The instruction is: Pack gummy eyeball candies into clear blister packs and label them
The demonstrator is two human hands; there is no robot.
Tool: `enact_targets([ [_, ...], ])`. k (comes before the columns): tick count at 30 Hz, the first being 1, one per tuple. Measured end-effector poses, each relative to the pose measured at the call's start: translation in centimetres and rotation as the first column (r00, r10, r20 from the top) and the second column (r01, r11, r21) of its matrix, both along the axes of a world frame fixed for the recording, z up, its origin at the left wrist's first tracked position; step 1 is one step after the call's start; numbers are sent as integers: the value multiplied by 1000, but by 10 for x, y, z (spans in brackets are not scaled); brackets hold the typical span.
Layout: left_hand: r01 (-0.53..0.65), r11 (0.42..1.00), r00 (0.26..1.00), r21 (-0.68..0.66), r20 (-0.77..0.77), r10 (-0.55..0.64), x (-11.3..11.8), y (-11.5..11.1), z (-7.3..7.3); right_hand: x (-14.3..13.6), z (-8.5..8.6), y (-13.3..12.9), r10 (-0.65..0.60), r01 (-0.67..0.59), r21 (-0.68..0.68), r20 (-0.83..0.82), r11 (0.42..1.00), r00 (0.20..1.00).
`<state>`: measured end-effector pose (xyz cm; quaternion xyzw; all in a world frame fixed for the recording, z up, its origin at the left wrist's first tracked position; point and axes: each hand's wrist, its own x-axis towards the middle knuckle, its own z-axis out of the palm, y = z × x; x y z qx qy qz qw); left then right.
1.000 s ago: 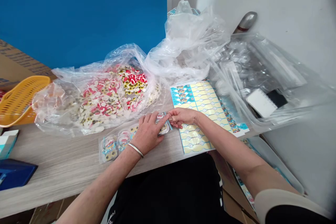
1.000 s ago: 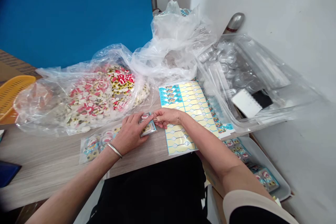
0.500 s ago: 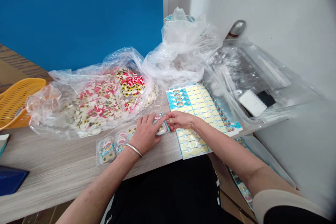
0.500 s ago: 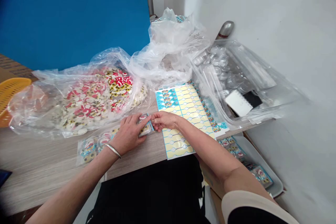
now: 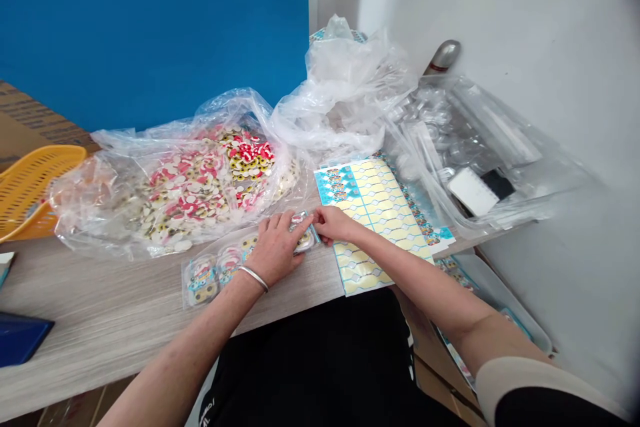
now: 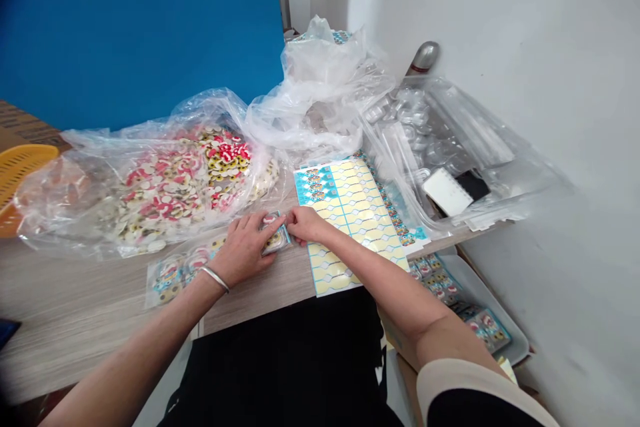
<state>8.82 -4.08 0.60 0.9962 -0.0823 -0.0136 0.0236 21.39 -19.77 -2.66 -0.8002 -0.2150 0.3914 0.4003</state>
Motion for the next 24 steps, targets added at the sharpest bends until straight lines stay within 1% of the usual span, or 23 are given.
enact_targets([
  [2,-3,1000,1000,3,-11,3,0,0,1,-5,13,-8,-23,22,8,135,1000,991],
  [3,-5,1000,1000,3,-14,5,0,-1,1,-8,20,-13,-16,9,35,221,999,975],
  [4,-9,1000,1000,-1,-13,9,0,-1,2,-13,26,-18,10,-35,74,313,997,950],
  [6,-18,999,1000,-28,4,18,-1,-2,1,-21,32,-25,93,-189,155,483,970,871],
  [8,-28,997,999,-73,31,30,-1,-2,0,-28,29,-26,172,-338,192,577,922,798],
  [9,-30,995,999,-95,42,34,-1,-2,0,-30,25,-25,197,-372,196,584,907,787],
  [12,-22,990,998,-141,60,30,-1,2,-2,-31,9,-17,240,-407,184,571,895,785],
  [15,43,986,998,-158,55,-35,-2,10,-1,-28,0,-12,247,-413,167,586,896,772],
  [18,96,989,995,-112,38,-92,-10,22,0,-27,0,-11,246,-411,133,624,902,742],
  [21,80,996,996,-37,30,-79,-25,34,1,-29,3,-12,250,-397,85,653,914,715],
  [24,62,998,998,3,32,-62,-40,44,2,-32,5,-12,278,-393,24,668,919,691],
])
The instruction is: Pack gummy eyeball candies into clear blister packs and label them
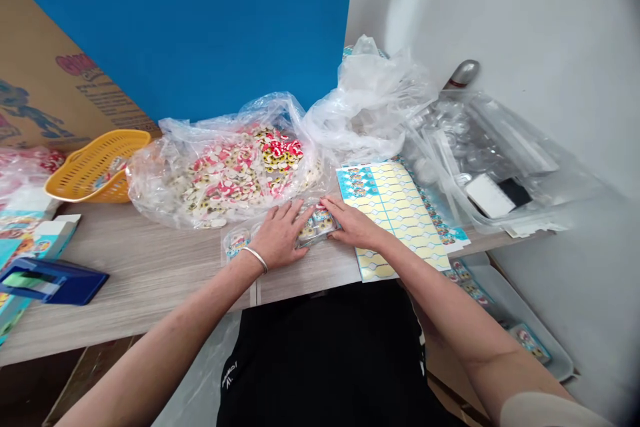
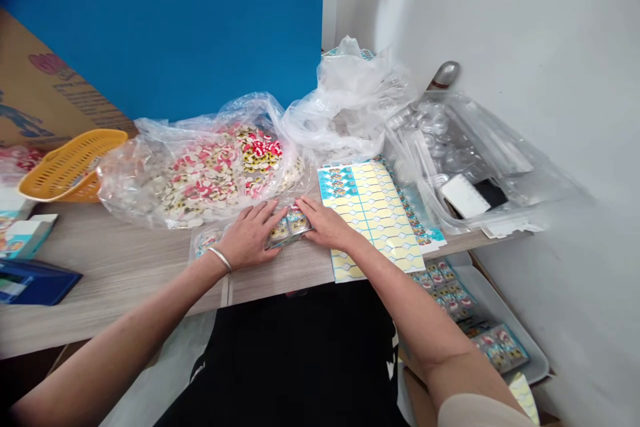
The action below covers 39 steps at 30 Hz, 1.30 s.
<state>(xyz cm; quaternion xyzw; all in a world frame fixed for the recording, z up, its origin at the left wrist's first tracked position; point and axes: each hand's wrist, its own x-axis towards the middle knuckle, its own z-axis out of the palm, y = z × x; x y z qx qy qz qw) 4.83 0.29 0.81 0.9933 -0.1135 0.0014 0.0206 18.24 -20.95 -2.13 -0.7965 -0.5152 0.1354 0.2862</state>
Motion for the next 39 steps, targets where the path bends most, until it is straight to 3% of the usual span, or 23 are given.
enact_targets([
  [4,-14,1000,1000,15,1,14,-3,1,4,5,4,-2,16,-15,-24,30,1000,999],
  [12,-95,995,995,-36,33,96,29,-42,-3,47,7,-32,60,-53,-80,83,995,995],
  [15,-81,995,996,-56,15,82,33,-42,-4,55,9,-36,81,-70,-113,95,991,992],
  [19,-23,997,996,-78,-84,17,12,-17,9,54,11,-34,78,-63,-145,101,988,992],
  [24,-103,992,990,-71,-106,95,-41,21,28,51,12,-32,48,-31,-173,94,985,994],
  [26,-143,986,989,-86,-49,139,-59,30,26,51,12,-33,40,-25,-173,85,985,996],
  [30,-207,959,975,-193,36,218,-77,33,7,50,9,-35,43,-26,-158,104,987,994],
  [34,-281,924,945,-261,90,313,-76,22,-7,48,7,-36,52,-30,-165,133,986,990],
  [39,-340,899,907,-276,155,390,-73,14,-9,43,8,-33,41,-8,-163,196,987,980],
])
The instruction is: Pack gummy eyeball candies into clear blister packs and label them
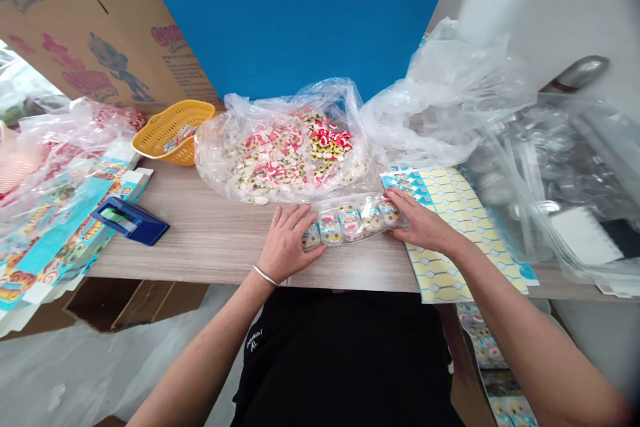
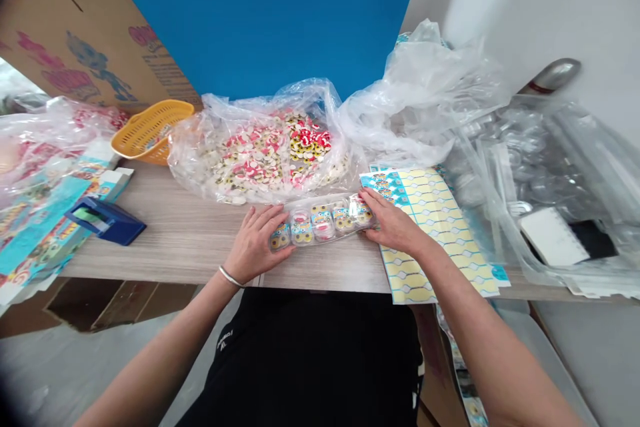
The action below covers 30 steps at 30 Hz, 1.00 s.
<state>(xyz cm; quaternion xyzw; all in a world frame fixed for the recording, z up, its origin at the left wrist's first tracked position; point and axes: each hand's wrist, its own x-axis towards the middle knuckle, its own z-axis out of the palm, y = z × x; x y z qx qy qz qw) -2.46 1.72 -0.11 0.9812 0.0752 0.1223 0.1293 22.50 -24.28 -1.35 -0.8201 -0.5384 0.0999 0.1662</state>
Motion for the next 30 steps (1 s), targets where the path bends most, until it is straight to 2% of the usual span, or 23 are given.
enact_targets([
  [5,82,996,995,-27,60,-81,0,3,-4,-9,1,3,24,-22,-44,63,999,998],
  [10,111,992,991,-67,85,-105,1,4,-7,-23,4,8,-51,64,-70,177,995,983],
  [16,141,988,982,-56,132,-132,1,5,-11,-50,15,33,85,-86,-9,276,996,957],
  [19,165,985,971,-42,182,-155,1,7,-15,-61,13,45,168,-166,-32,303,986,938],
  [22,194,978,963,-77,204,-175,-3,11,-18,-65,9,49,188,-185,-44,341,982,921],
  [27,120,969,965,-214,256,-63,-15,17,-29,-63,7,47,192,-189,-47,368,981,910],
  [30,108,945,966,-309,256,-26,-18,16,-37,-62,6,47,188,-187,-39,366,982,911],
])
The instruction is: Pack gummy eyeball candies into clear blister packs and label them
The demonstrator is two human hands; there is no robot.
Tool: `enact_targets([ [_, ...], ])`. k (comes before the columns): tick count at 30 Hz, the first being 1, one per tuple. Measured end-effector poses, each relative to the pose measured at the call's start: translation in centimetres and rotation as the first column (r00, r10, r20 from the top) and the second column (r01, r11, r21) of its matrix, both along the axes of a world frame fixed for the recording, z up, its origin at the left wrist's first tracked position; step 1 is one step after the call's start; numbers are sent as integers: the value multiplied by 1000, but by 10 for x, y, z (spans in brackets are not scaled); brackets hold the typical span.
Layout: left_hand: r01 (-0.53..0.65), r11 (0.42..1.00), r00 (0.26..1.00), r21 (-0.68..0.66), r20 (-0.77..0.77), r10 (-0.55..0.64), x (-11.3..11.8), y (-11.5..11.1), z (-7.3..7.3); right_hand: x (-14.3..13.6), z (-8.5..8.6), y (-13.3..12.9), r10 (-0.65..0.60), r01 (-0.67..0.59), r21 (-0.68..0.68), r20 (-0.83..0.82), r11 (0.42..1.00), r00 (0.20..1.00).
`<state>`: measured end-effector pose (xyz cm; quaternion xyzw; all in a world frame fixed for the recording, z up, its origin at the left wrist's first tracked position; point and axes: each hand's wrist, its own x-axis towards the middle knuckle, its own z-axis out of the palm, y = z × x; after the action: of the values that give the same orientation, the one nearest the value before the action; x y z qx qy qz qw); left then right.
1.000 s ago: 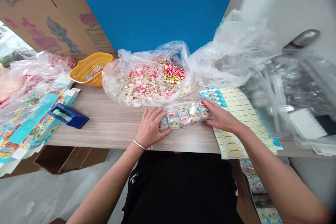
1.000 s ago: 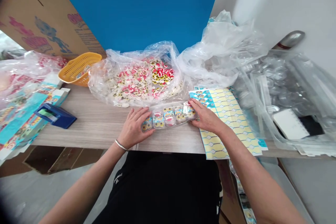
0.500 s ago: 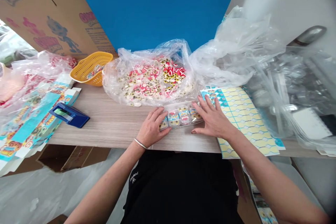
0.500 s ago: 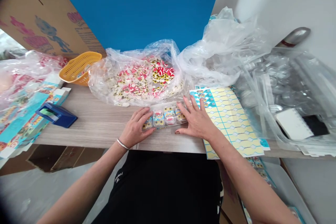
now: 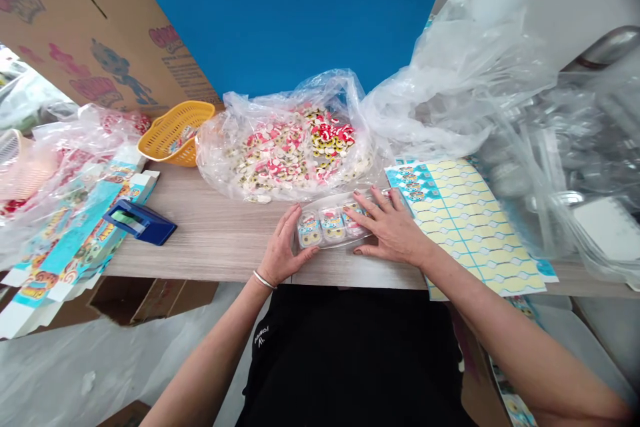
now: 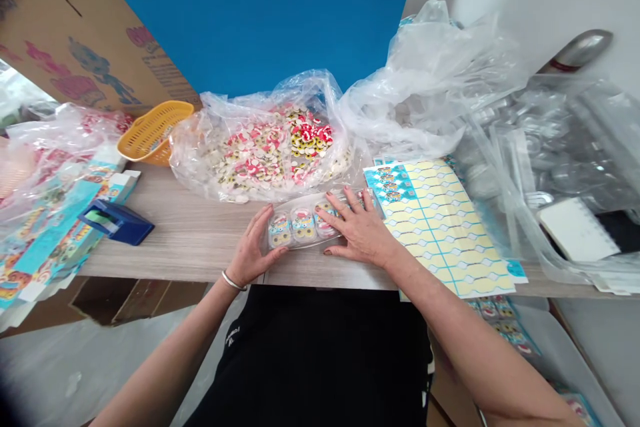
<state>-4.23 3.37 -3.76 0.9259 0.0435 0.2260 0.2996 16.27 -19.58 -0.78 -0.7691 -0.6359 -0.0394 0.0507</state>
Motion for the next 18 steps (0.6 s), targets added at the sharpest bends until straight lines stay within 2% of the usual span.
enact_targets([
  [7,-9,975,1000,-223,-10,7,5,-4,-6,0,-2,-1,-2,2,11,11,1000,1000],
  [10,-25,939,1000,-342,-5,24,2,-7,-12,0,-3,-1,-3,2,27,18,1000,1000],
  [13,-66,888,993,-455,57,102,-5,-13,-20,1,-4,0,-9,8,33,26,999,1000],
  [15,-119,876,981,-467,80,176,-11,-19,-22,2,-5,1,-14,12,40,35,999,999],
  [18,-178,904,970,-389,85,228,-18,-28,-20,2,-6,1,-9,7,43,44,999,999],
])
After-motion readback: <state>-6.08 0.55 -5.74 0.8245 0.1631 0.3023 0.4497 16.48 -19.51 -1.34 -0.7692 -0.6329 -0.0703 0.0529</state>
